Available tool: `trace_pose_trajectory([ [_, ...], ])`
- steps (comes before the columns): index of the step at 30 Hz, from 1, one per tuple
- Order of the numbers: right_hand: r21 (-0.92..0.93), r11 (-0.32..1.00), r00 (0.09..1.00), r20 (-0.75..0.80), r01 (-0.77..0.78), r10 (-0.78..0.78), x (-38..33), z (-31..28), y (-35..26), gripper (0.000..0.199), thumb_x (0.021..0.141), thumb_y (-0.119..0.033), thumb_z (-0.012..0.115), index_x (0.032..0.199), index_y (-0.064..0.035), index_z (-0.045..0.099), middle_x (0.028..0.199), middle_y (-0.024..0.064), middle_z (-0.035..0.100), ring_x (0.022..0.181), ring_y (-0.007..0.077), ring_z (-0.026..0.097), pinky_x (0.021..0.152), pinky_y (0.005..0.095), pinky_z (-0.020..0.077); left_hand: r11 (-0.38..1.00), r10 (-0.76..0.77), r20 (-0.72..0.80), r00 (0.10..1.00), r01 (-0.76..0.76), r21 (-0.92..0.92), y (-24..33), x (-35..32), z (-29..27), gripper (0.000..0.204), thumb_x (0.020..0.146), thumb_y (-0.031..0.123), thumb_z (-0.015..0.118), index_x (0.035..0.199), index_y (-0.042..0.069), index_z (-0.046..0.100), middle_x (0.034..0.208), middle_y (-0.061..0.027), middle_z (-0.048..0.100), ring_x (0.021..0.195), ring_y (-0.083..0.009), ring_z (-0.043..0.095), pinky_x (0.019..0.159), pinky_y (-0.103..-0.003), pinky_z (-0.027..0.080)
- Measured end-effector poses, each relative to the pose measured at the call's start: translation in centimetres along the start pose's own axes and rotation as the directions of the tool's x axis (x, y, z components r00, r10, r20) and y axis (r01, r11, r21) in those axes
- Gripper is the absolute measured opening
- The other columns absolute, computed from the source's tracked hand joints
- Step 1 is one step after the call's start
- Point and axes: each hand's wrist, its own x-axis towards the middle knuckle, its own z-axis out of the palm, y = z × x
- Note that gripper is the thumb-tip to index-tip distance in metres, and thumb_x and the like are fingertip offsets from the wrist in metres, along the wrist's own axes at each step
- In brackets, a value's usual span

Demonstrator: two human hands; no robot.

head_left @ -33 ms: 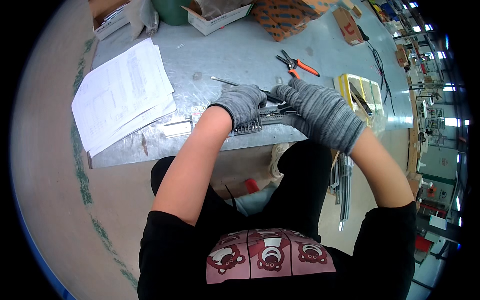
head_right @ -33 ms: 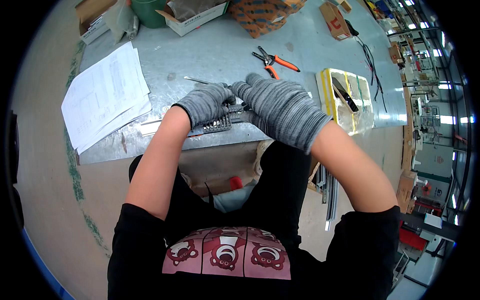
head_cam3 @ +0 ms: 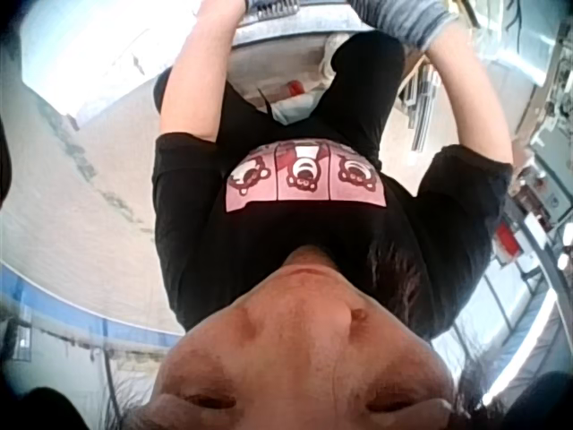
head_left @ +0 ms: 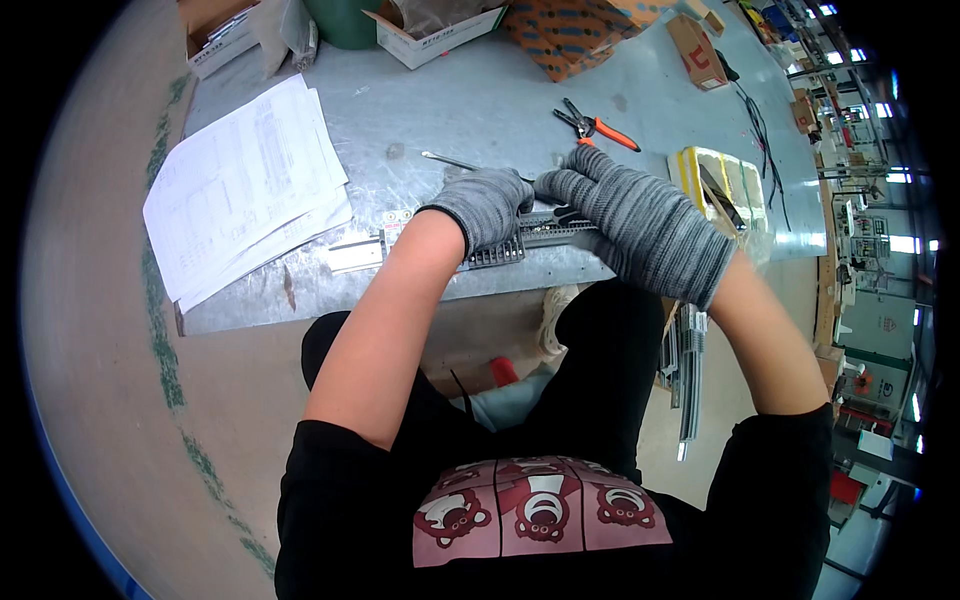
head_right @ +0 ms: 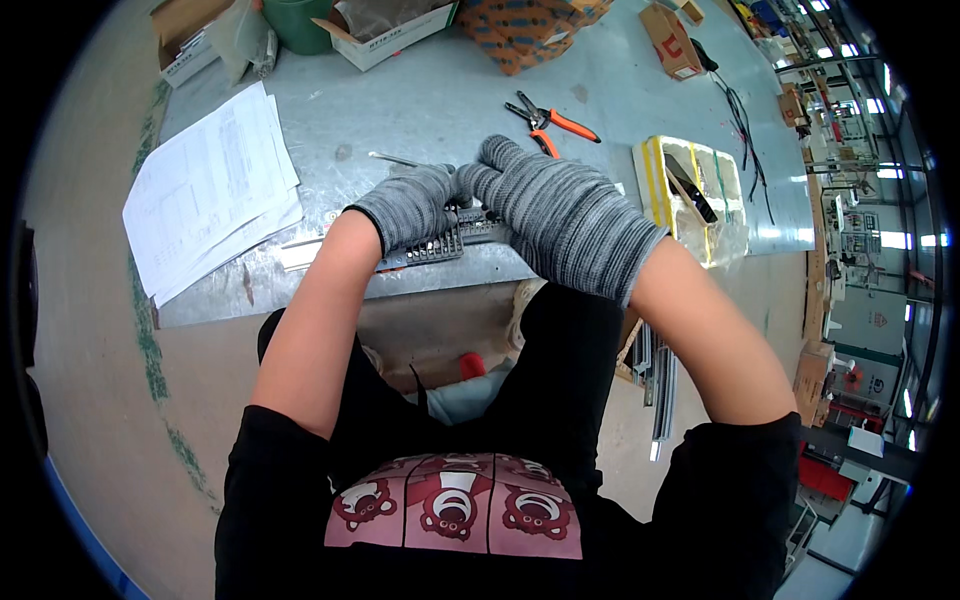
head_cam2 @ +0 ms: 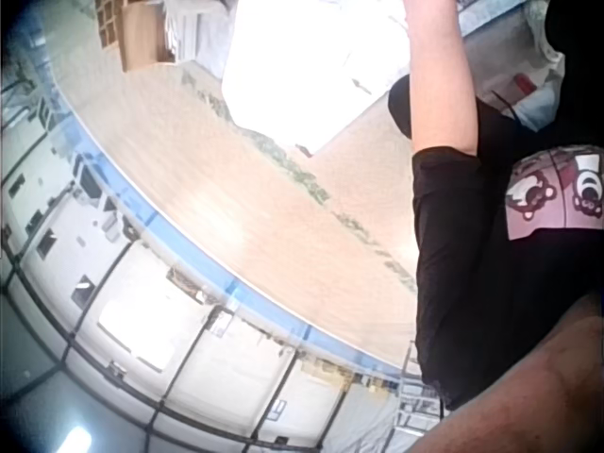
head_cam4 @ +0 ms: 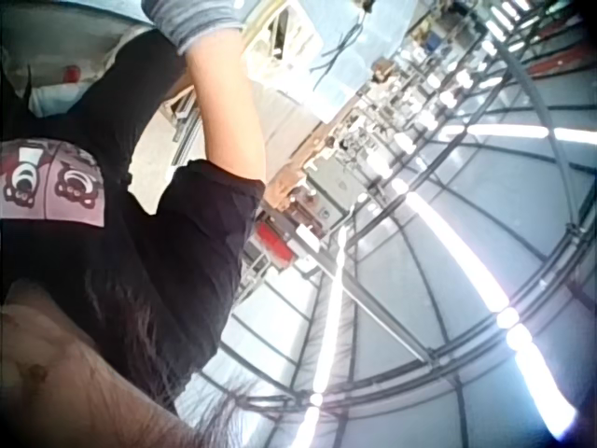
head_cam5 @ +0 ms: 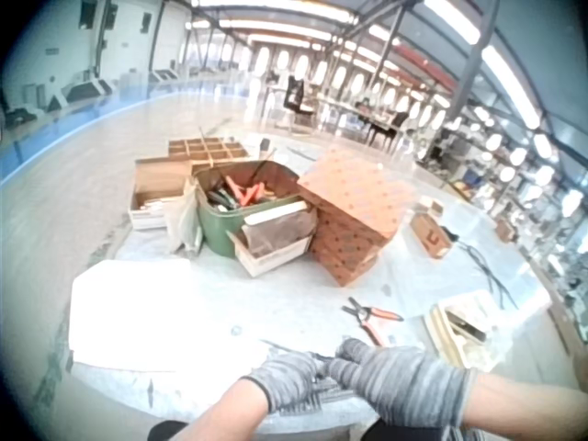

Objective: The person assembles small metal components into a long metal rail using a screwdriver. They repeatedly pick up components from a tray, insert them into slots on the rail, and tighten them with the screwdriver. The person also handles a smartphone and various tools on the workbench.

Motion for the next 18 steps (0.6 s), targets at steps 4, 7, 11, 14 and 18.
trace_pose_trajectory([
  [4,-0.067,0.996,0.995,0.072,-0.061,0.066,1.1,0.4,-0.3,0.033,0.086,-0.014,0.060,0.119,-0.0084,0.056,0.099,0.0136,0.058,0.089,0.0326,0.061,0.078,0.0407,0.0512,1.000,-0.008,0.005,1.000,0.008,0.019,-1.6,0.1,1.0,0.027,0.085,0.024,0.063,0.106,0.007,0.066,0.101,-0.0171,0.066,0.095,-0.0339,0.063,0.086,-0.042,0.049],
  [7,-0.041,0.998,0.999,-0.021,0.045,-0.046,0.1,0.6,0.6,0.034,0.087,-0.020,0.061,0.119,-0.0094,0.055,0.098,0.0136,0.058,0.085,0.0334,0.062,0.074,0.0407,0.0511,1.000,0.009,0.015,1.000,-0.010,0.025,-0.7,0.0,0.5,0.027,0.086,0.026,0.063,0.106,0.008,0.066,0.101,-0.0173,0.066,0.095,-0.0341,0.063,0.087,-0.042,0.049],
  [11,-0.123,0.992,0.998,0.061,0.021,-0.013,0.5,0.2,-0.2,0.036,0.086,-0.022,0.062,0.120,-0.0098,0.055,0.099,0.0131,0.057,0.087,0.0333,0.062,0.075,0.0412,0.0511,1.000,0.004,0.016,1.000,-0.004,0.003,-1.1,0.5,0.8,0.028,0.084,0.023,0.065,0.106,0.006,0.066,0.099,-0.0175,0.068,0.092,-0.0346,0.064,0.086,-0.042,0.050],
  [14,-0.077,0.997,0.995,0.096,-0.015,0.022,0.8,-0.1,-0.8,0.039,0.083,-0.013,0.063,0.121,-0.0095,0.054,0.103,0.0128,0.056,0.088,0.0335,0.062,0.078,0.0422,0.0516,1.000,-0.005,0.007,1.000,0.005,0.024,-0.9,0.0,0.5,0.029,0.083,0.022,0.067,0.106,0.005,0.065,0.098,-0.0175,0.068,0.092,-0.0343,0.064,0.085,-0.042,0.050],
  [18,-0.006,0.995,0.994,0.037,0.104,-0.104,0.7,0.5,0.1,0.043,0.080,-0.006,0.065,0.121,-0.0091,0.054,0.105,0.0127,0.056,0.088,0.0327,0.062,0.080,0.0434,0.0513,0.997,-0.067,0.070,0.995,0.064,0.043,0.3,-0.1,-0.6,0.030,0.083,0.021,0.067,0.107,0.004,0.065,0.099,-0.0181,0.068,0.093,-0.0332,0.065,0.086,-0.041,0.050],
])
